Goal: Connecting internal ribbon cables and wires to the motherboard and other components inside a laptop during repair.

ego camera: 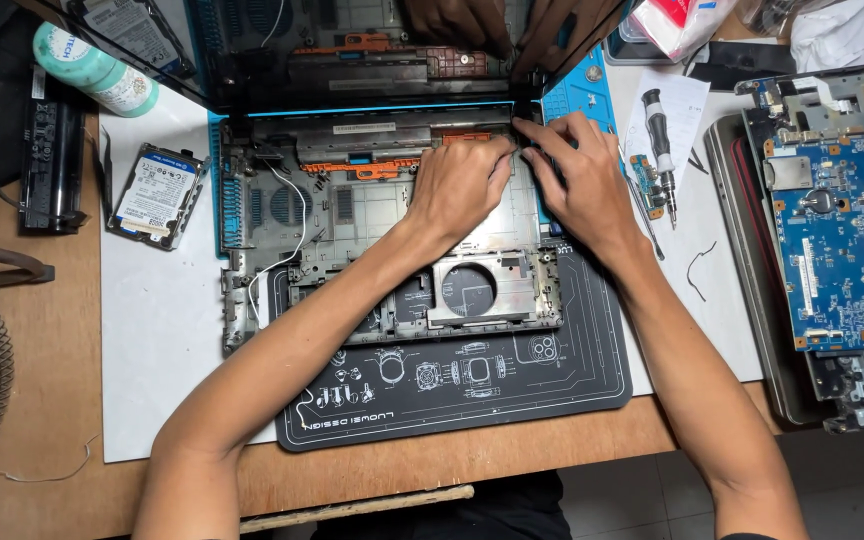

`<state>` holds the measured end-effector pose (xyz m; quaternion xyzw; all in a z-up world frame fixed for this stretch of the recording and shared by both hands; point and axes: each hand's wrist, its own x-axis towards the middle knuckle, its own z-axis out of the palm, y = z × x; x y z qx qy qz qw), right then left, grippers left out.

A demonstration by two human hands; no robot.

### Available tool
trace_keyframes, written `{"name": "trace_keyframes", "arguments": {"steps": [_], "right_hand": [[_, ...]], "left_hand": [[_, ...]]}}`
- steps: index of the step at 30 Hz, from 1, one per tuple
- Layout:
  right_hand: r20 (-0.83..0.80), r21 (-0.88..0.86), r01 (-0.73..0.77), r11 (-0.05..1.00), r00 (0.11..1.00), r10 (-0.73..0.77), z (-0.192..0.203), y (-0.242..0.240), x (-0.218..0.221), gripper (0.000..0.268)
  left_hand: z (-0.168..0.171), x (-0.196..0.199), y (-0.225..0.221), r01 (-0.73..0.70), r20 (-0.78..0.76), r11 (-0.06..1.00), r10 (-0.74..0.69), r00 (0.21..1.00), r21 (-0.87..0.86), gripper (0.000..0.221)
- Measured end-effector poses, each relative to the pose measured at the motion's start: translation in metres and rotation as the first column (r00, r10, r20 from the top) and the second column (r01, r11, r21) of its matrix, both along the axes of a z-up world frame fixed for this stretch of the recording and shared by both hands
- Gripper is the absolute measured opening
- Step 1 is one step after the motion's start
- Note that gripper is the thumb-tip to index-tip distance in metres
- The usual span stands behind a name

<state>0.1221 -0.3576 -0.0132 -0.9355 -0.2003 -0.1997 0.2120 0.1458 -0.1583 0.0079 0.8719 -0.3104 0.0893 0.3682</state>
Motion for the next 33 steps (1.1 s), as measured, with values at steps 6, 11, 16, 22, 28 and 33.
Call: {"name": "trace_keyframes", "arguments": {"steps": [6,11,16,22,28,33], "right_hand": [[0.026,-0.002,-0.003,1.000,1.000,0.003,0.001,0.001,-0.001,0.022],[0.095,-0.163,0.043,0.986,0.995,-0.028,0.008,0.005,-0.004,0.020],[0.147,-0.233,0.055,0.971,0.989,-0.021,0.011,-0.006,-0.001,0.019],[0.253,-0.203,0.213,0.956,0.954,-0.159,0.041,-0.058,-0.002,0.031],[-0.128,-0.021,0.204,0.979,0.970,-0.205,0.068,-0.060,-0.028,0.008],[-0.221,0.052,0.124,0.991,0.969,-0.109,0.028,-0.027,-0.036,0.013]], "left_hand": [[-0.007,0.005,-0.004,-0.050,0.006,0.999,0.050,0.999,-0.005,0.019],[-0.003,0.008,0.000,-0.094,-0.103,0.995,0.090,0.991,-0.031,0.021],[0.003,0.008,0.000,-0.045,-0.109,0.999,0.042,0.993,-0.028,0.020],[-0.010,0.007,-0.006,-0.025,-0.025,0.997,0.027,0.999,0.079,0.014],[-0.009,0.008,-0.005,-0.014,0.016,0.988,0.012,1.000,0.152,0.017],[-0.030,0.016,0.004,0.007,0.110,0.979,-0.030,0.994,0.204,0.022]]}}
